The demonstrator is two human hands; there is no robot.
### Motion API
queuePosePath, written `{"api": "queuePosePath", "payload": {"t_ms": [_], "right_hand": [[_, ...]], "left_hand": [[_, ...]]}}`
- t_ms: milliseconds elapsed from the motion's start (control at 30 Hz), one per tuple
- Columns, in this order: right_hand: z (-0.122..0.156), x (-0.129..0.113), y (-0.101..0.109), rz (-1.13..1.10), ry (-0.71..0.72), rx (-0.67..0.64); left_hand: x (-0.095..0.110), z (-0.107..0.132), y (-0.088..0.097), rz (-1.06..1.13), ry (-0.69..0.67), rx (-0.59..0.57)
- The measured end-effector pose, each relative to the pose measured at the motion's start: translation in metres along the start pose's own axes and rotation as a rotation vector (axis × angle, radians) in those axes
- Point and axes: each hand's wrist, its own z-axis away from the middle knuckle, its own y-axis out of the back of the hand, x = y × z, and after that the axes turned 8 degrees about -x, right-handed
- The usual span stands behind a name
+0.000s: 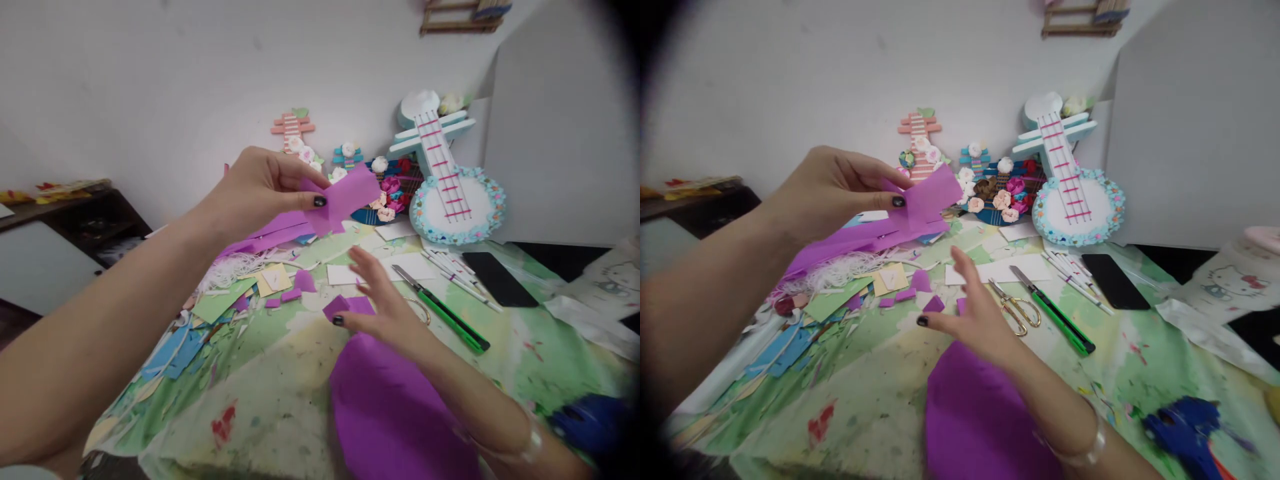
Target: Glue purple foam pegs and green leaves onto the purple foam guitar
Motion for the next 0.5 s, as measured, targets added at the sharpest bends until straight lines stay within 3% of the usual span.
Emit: {"api": "queuePosePath", "payload": {"t_ms": [67,167,233,333,367,400,467,500], "right_hand": [[-0.024,0.009,-0.012,-0.294,-0.090,-0.175],[-0.031,0.027,-0.021,-0.454,-0.218,-0.307],[-0.023,0.038,-0.020,-0.417,-0.269,-0.288],[-0.009,0.051,-0.007,-0.202,-0.283,-0.181],[-0.004,0.054,-0.001,-0.109,-0.268,-0.140],[0.001,0.055,0.005,-0.019,-0.249,-0.103],[0.010,0.055,0.017,0.115,-0.219,-0.052],[0.015,0.054,0.022,0.145,-0.213,-0.032]], "left_hand": [[0.006,0.000,-0.003,0.005,-0.024,-0.094],[-0.001,-0.007,0.005,0.039,-0.003,-0.048],[-0.019,-0.015,0.014,0.109,0.018,0.006],[-0.063,-0.024,0.021,0.234,0.102,0.056],[-0.081,-0.024,0.019,0.222,0.210,0.017],[-0.098,-0.023,0.014,0.169,0.302,-0.088],[-0.130,-0.017,-0.002,-0.023,0.469,-0.406],[-0.144,-0.012,-0.013,-0.057,0.485,-0.456]]}}
